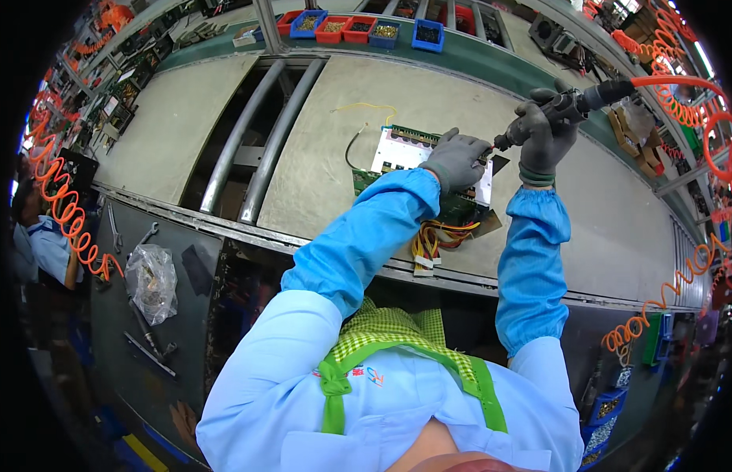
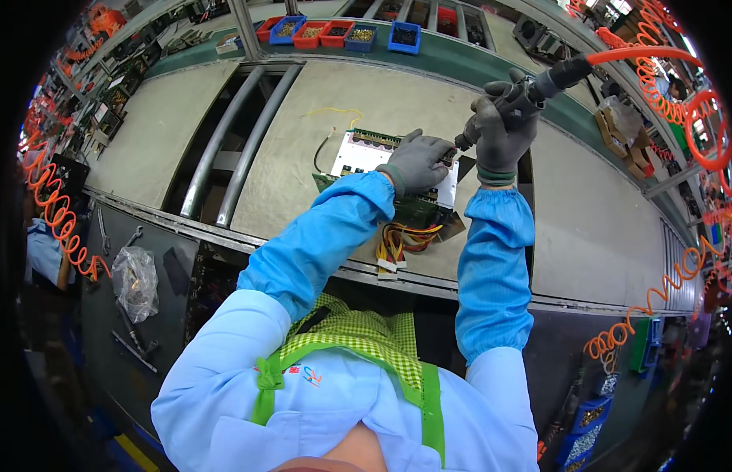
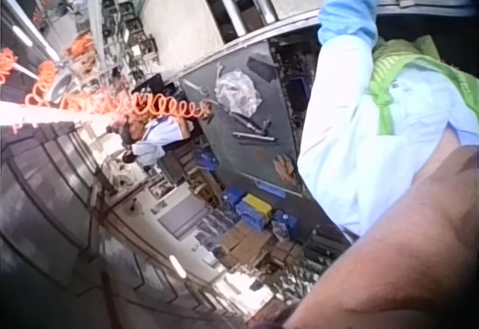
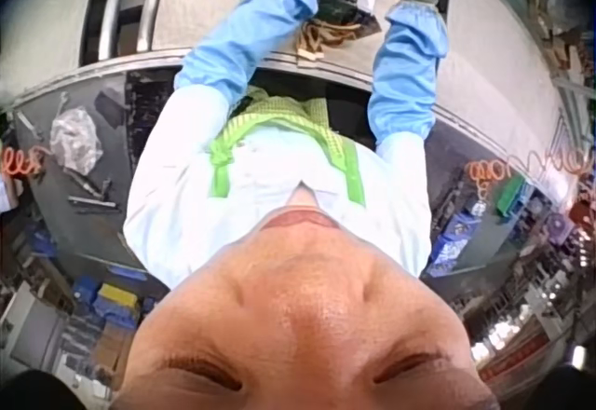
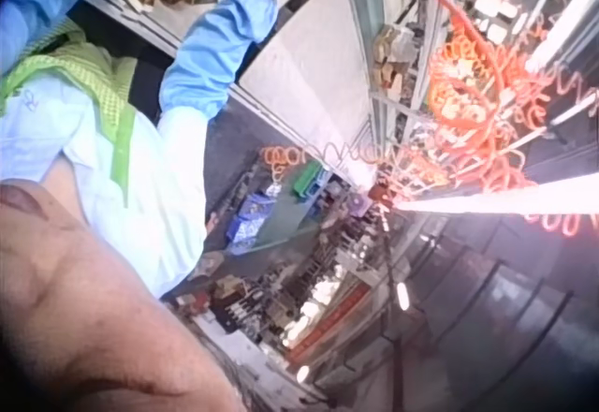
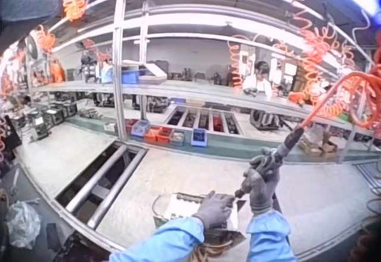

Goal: The person uses a pneumatic screwdriver to fasten screws into a green circuit board assembly mounted on a metal frame. They repeatedly pick up screws from a plastic bag, position them on the board, and drive them in with the tool. The person also adjusts the board's position and handles a yellow plastic component during the process.

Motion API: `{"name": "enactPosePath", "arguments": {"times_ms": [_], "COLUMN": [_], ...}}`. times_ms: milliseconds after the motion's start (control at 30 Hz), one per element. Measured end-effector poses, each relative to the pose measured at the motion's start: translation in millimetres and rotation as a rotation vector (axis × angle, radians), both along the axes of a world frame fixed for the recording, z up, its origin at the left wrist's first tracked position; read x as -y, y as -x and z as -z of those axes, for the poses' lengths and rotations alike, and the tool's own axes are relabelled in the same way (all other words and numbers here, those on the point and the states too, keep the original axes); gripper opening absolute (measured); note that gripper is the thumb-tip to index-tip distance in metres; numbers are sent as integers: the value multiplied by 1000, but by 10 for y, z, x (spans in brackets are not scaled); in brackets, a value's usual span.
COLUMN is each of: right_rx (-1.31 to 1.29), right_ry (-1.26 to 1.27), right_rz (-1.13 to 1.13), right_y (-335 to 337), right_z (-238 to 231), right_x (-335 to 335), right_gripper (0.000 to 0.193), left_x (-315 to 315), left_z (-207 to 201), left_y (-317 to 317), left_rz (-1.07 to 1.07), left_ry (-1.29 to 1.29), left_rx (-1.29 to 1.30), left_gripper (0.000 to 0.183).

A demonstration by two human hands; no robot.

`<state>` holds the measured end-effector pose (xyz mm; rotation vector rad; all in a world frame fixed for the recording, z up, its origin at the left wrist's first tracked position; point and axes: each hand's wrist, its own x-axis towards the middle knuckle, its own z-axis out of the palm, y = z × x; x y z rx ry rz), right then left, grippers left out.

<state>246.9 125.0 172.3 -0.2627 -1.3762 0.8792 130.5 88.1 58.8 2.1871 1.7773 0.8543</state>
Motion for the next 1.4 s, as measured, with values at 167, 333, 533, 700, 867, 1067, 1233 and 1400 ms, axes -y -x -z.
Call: {"name": "enactPosePath", "arguments": {"times_ms": [167,333,533,700,867,1067,1233,1400], "right_rx": [4,32,16,34,79,183,141,134], "right_ry": [-4,19,-10,-5,87,230,198,151], "right_rz": [2,9,28,24,-243,-112,-88,-46], "right_y": [23,19,16,-6,-34,114,119,88], "right_z": [14,60,20,49,17,-4,-42,-21], "right_x": [-17,-14,-31,-64,-73,-303,-296,-284], "right_gripper": [56,56,56,56,49,31,31,31], "left_x": [-22,-29,-34,-10,-10,-26,-52,-140], "left_z": [23,20,56,20,19,-23,-111,-89], "left_y": [2,-8,-14,-10,-17,-7,45,124], "left_rz": [-4,-5,-3,13,-16,-58,-20,25], "left_ry": [-28,-11,-58,-36,-36,-2,44,109], "left_rx": [4,4,32,4,-29,-56,-50,-46], "left_gripper": [42,40,37,37,38,39,35,31]}}
